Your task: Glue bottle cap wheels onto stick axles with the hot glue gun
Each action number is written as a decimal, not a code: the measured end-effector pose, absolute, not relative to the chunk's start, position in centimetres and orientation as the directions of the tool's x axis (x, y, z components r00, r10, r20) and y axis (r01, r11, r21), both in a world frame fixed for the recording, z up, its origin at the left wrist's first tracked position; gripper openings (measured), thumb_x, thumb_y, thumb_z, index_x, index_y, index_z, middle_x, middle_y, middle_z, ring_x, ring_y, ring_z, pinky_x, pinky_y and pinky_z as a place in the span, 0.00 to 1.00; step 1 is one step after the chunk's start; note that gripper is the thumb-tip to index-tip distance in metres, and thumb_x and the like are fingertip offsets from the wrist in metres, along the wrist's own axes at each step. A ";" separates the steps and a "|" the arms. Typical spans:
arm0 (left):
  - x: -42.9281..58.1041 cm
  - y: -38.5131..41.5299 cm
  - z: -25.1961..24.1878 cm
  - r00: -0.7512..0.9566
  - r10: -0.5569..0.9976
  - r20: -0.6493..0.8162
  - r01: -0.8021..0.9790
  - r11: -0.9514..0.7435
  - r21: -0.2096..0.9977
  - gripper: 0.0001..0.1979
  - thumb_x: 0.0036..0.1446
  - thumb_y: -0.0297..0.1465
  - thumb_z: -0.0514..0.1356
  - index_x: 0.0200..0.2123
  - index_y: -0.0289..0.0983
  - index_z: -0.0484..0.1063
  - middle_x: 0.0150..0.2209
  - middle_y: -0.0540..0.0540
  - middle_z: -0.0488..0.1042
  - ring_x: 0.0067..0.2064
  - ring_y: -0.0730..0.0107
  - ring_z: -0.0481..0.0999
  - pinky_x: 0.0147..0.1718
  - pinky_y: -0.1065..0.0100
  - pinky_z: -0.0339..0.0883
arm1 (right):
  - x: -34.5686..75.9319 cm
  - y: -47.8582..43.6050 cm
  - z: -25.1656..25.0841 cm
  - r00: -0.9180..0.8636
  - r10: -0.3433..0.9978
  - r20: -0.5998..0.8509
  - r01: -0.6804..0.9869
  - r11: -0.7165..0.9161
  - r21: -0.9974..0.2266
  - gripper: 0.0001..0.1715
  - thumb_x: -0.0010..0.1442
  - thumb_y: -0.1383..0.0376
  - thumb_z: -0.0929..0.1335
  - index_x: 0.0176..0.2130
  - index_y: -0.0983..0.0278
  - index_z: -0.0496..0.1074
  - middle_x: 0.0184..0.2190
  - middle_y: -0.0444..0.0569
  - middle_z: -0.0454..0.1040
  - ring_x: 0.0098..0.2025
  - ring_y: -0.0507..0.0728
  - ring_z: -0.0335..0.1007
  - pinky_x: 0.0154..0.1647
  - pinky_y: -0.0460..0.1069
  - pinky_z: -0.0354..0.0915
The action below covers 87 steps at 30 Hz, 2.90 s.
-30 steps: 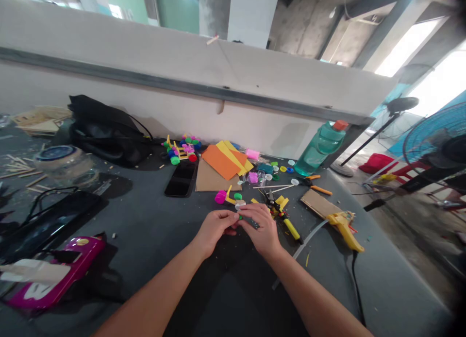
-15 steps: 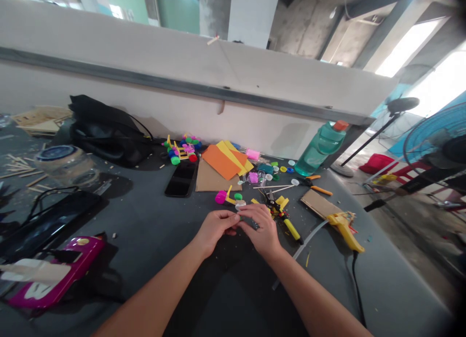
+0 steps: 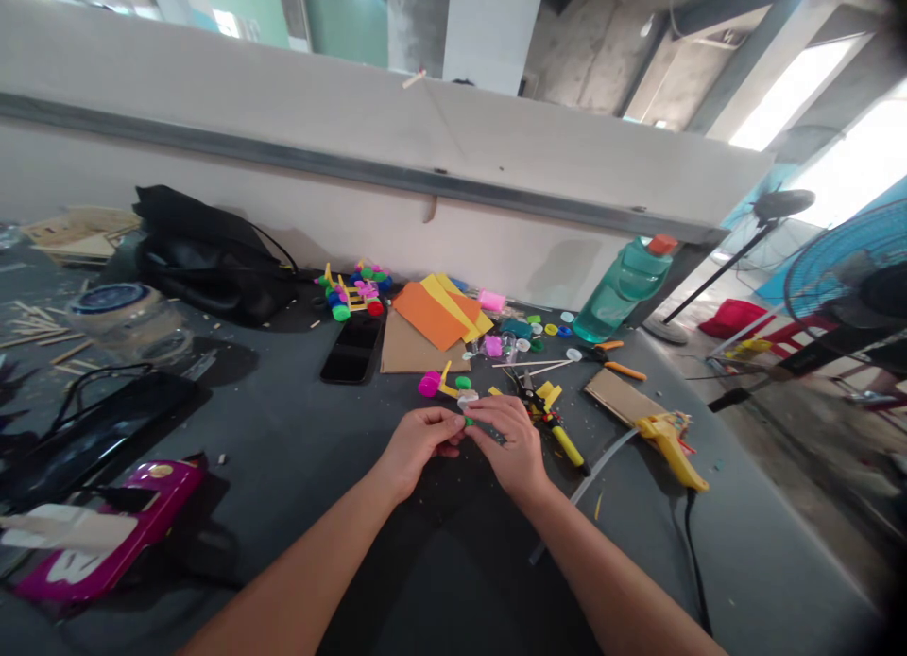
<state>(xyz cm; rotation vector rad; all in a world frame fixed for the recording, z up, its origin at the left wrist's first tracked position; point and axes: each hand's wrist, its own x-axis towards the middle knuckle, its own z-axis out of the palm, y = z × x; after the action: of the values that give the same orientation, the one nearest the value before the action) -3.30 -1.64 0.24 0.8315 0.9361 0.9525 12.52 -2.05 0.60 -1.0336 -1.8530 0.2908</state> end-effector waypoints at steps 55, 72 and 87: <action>-3.5 -1.7 0.4 0.306 0.913 -0.271 -0.348 0.372 0.860 0.15 0.47 0.41 0.64 0.29 0.33 0.75 0.29 0.46 0.73 0.27 0.75 0.68 0.28 0.70 0.67 | 12.3 -2.3 0.8 -0.137 0.801 0.582 0.488 0.566 -0.665 0.10 0.57 0.68 0.67 0.39 0.57 0.74 0.40 0.47 0.76 0.45 0.57 0.68 0.49 0.56 0.63; -3.5 -1.7 0.5 0.290 0.925 -0.246 -0.364 0.344 0.866 0.13 0.44 0.39 0.66 0.25 0.34 0.73 0.24 0.50 0.69 0.26 0.78 0.66 0.27 0.73 0.63 | 11.8 -2.7 0.4 -0.089 0.849 0.521 0.432 0.505 -0.747 0.10 0.56 0.67 0.67 0.40 0.56 0.73 0.38 0.47 0.75 0.43 0.57 0.69 0.47 0.55 0.64; -3.2 -1.8 0.5 0.295 0.926 -0.234 -0.312 0.325 0.893 0.14 0.47 0.40 0.64 0.26 0.32 0.74 0.24 0.49 0.69 0.26 0.77 0.66 0.26 0.73 0.64 | 11.9 -2.6 0.5 -0.104 0.836 0.539 0.452 0.522 -0.723 0.09 0.56 0.67 0.67 0.39 0.56 0.74 0.37 0.46 0.76 0.43 0.57 0.69 0.46 0.54 0.64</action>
<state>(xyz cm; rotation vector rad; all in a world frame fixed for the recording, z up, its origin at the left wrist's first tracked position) -3.20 -1.78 0.49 0.8494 0.8924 0.9712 11.89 -2.64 0.46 -1.0870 -1.7371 0.4683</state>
